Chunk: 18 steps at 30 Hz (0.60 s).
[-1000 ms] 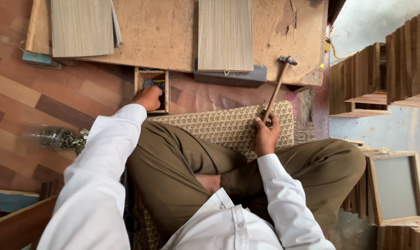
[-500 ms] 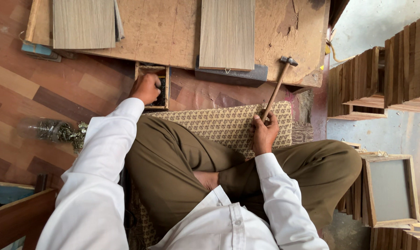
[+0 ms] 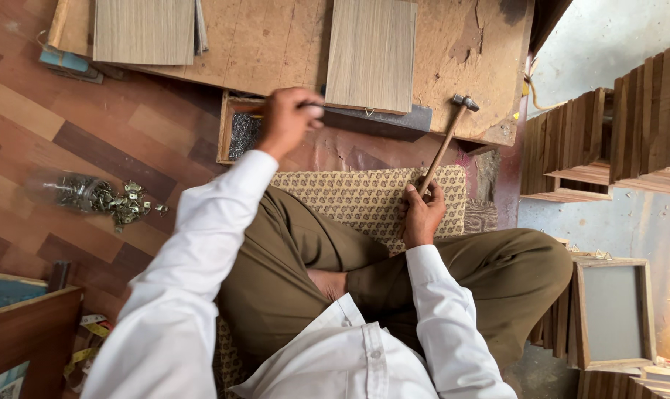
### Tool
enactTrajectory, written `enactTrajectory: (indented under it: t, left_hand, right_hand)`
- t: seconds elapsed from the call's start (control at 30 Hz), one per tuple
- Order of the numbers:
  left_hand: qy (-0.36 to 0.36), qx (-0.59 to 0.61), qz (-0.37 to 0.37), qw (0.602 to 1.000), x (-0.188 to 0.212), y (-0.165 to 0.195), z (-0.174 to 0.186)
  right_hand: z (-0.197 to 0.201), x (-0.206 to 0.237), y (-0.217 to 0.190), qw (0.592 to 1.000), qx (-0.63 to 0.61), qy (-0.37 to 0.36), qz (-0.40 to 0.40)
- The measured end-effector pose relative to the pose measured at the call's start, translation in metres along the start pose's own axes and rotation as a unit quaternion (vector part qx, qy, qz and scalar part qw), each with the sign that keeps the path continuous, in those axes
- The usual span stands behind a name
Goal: The person assembles picture frames by placing a backing board into a wooden frame, then hammering nails and metal brackets to secure it. The person handles multiple frames one at a time, stacking completed units to the side.
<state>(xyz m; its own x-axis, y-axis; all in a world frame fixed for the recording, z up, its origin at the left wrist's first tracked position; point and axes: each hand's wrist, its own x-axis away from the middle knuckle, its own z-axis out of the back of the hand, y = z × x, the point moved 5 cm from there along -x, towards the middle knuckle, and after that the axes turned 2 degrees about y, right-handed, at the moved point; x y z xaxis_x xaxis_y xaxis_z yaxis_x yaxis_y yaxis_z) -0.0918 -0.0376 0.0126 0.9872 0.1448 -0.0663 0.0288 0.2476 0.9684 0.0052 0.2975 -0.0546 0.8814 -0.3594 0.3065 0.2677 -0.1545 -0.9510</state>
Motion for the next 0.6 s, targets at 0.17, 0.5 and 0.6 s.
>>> enactTrajectory:
  t: [0.17, 0.5, 0.6]
  left_hand:
    - [0.000, 0.031, -0.018, 0.999, -0.023, 0.027, -0.066]
    - [0.088, -0.122, -0.185, 0.971, -0.038, 0.012, -0.103]
    - [0.086, -0.123, -0.178, 0.972, -0.040, 0.002, -0.105]
  right_hand:
    - [-0.001, 0.004, -0.004, 1.000, -0.014, -0.010, -0.011]
    - [-0.003, 0.007, -0.008, 0.998, -0.046, -0.018, -0.025]
    - [-0.002, 0.010, -0.010, 0.992, -0.103, -0.036, -0.067]
